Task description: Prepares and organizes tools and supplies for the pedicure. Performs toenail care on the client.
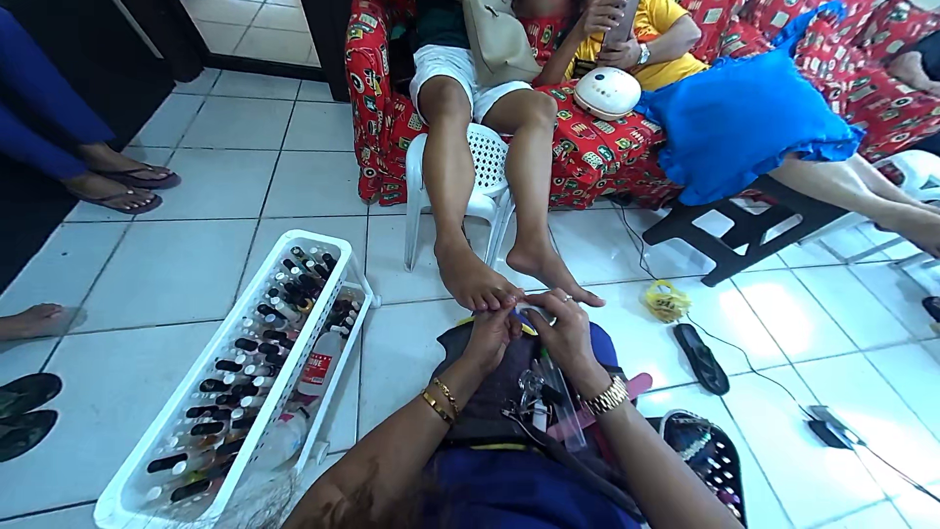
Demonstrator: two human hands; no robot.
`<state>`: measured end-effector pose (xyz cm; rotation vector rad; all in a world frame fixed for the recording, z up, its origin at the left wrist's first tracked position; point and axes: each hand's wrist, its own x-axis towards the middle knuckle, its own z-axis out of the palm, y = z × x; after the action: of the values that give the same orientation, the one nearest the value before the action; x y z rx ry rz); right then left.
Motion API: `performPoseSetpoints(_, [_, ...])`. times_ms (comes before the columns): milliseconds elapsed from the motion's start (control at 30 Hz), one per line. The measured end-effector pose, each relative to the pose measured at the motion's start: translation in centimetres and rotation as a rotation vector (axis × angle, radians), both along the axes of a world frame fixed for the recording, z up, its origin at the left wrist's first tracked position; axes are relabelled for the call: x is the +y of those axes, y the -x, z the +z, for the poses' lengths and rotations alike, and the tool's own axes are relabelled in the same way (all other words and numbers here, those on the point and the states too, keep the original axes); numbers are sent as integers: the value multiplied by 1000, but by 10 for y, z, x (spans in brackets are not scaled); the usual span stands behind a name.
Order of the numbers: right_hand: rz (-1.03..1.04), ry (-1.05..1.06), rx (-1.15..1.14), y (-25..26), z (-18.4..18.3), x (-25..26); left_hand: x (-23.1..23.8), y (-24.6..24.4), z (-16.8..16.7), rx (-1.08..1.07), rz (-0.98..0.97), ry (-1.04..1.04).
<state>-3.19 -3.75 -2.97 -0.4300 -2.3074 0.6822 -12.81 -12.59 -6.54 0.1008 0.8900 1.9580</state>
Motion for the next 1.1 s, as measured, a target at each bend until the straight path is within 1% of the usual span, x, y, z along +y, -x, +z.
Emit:
performPoseSetpoints(67, [-33,-13,-30,9,-2,-1,2,2,1,-4,3,28])
performPoseSetpoints(133, [-45,23,-96,10,2,-3,2,2,1,1,6,20])
performPoseSetpoints(233, [-42,-6,-102,9,2,-4,-1,1,-1,24,5,0])
performPoseSetpoints(267, [-53,38,-118,10,5,-5,-1,1,-1,26,5,-1])
performPoseSetpoints(367, [-129,405,-268,18,26,-2,-1,1,-1,33,-2,-6])
performPoseSetpoints(400, [-155,480,-290,22,29,1,-1,1,-1,38,-6,-16])
performPoseSetpoints(467, [-170,530,-308,29,30,9,-2,1,-1,38,-1,-24])
performPoseSetpoints(533, [-147,475,-333,27,29,10,-3,1,0,29,9,-22])
performPoseSetpoints(667, [-94,172,-271,15,22,-1,-3,3,1,32,8,-6])
performPoseSetpoints(733, [-113,163,-271,19,21,1,-3,1,0,41,-2,2])
performPoseSetpoints(833, [-109,265,-243,22,14,9,-3,-1,-2,39,3,-11])
performPoseSetpoints(867, [-91,244,-206,19,10,8,-3,0,-2,44,5,-16])
performPoseSetpoints(933, [-61,132,-133,14,5,1,-5,2,-1,61,8,-3])
performPoseSetpoints(1000, [-48,54,-100,14,6,-4,-4,1,0,53,6,13])
performPoseSetpoints(1100, [-42,22,-95,21,6,-2,-2,-1,-2,36,-10,8])
